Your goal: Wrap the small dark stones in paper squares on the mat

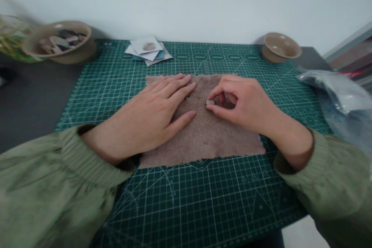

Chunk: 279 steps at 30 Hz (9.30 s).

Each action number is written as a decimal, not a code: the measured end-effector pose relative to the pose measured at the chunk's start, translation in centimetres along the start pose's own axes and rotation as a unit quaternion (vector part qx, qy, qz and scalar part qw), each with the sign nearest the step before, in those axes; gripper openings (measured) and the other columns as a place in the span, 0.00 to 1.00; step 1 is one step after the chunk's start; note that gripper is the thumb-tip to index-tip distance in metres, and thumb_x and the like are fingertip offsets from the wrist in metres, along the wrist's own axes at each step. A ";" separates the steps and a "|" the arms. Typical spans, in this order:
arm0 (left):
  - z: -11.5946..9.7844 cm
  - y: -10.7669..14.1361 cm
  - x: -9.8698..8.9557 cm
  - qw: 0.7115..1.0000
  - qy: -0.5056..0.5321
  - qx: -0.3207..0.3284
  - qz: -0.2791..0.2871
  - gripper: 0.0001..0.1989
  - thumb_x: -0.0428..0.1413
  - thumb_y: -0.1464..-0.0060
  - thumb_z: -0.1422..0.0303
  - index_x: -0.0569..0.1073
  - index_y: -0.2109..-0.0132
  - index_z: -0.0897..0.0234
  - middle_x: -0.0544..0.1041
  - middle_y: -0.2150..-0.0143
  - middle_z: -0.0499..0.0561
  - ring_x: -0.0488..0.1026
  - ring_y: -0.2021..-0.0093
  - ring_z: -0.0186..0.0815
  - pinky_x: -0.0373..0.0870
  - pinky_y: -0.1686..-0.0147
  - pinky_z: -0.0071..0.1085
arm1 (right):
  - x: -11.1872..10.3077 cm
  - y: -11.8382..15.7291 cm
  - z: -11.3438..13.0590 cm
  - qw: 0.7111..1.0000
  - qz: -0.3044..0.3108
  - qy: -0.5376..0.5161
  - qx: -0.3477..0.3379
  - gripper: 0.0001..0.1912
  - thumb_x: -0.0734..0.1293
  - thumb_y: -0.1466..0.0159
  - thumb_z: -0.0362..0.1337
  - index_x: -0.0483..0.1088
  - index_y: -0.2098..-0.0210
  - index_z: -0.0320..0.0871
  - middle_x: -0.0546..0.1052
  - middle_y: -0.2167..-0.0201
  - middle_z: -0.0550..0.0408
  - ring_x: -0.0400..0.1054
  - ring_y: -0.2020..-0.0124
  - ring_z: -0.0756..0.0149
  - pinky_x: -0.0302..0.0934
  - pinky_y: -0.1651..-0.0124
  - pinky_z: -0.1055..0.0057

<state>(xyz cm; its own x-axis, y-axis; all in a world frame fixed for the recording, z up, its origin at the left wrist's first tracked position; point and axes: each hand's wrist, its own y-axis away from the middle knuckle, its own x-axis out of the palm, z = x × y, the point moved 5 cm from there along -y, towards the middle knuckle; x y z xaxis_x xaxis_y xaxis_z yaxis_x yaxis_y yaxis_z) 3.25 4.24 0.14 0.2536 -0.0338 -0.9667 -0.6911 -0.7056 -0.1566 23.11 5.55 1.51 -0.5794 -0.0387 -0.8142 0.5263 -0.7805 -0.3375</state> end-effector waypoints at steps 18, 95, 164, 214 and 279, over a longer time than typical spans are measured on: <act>-0.1 0.1 0.0 1.000 0.003 0.000 0.005 0.43 0.48 0.29 0.43 0.53 0.19 0.64 0.55 0.18 0.60 0.50 0.18 0.57 0.48 0.21 0.60 | 0.3 0.2 0.2 1.000 0.024 -0.013 0.009 0.05 0.75 0.36 0.37 0.79 0.61 0.44 0.77 0.66 0.56 0.69 0.65 0.63 0.59 0.59 0.64; 0.3 0.5 -0.2 0.999 -0.027 -0.020 -0.012 0.40 0.50 0.29 0.44 0.58 0.21 0.61 0.54 0.18 0.62 0.51 0.19 0.58 0.49 0.22 0.59 | 0.6 -0.7 0.0 0.999 -0.007 0.010 0.041 0.06 0.76 0.34 0.38 0.81 0.61 0.43 0.76 0.66 0.56 0.70 0.63 0.63 0.59 0.56 0.64; 0.2 0.5 -0.3 0.999 -0.035 -0.030 -0.008 0.40 0.51 0.29 0.43 0.57 0.20 0.58 0.54 0.18 0.62 0.50 0.18 0.54 0.51 0.22 0.58 | 0.8 -0.7 0.3 0.999 0.014 -0.007 0.027 0.05 0.75 0.33 0.38 0.80 0.60 0.43 0.76 0.66 0.57 0.69 0.64 0.65 0.59 0.59 0.66; -0.4 0.3 -1.3 0.997 0.028 -0.022 -0.069 0.39 0.59 0.32 0.48 0.62 0.23 0.59 0.61 0.21 0.61 0.60 0.22 0.58 0.59 0.26 0.59 | 0.3 -0.3 0.6 0.974 -0.018 -0.220 0.053 0.09 0.78 0.34 0.42 0.82 0.57 0.45 0.82 0.65 0.57 0.70 0.71 0.71 0.64 0.67 0.71; -1.9 1.2 -4.9 0.901 0.295 0.009 -0.316 0.13 0.70 0.40 0.74 0.83 0.50 0.55 0.86 0.54 0.49 0.81 0.59 0.36 0.77 0.62 0.36 | -1.8 0.9 2.4 0.920 -0.151 -0.357 -0.056 0.17 0.80 0.36 0.30 0.84 0.49 0.52 0.86 0.59 0.54 0.79 0.61 0.62 0.75 0.56 0.63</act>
<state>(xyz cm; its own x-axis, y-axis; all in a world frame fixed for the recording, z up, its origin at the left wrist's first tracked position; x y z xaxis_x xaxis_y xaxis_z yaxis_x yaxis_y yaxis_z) 2.47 2.16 5.08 0.9134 -0.0034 -0.4070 -0.2909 -0.7048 -0.6470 23.11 3.42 3.82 -0.9498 -0.2619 -0.1712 0.3121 -0.7558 -0.5756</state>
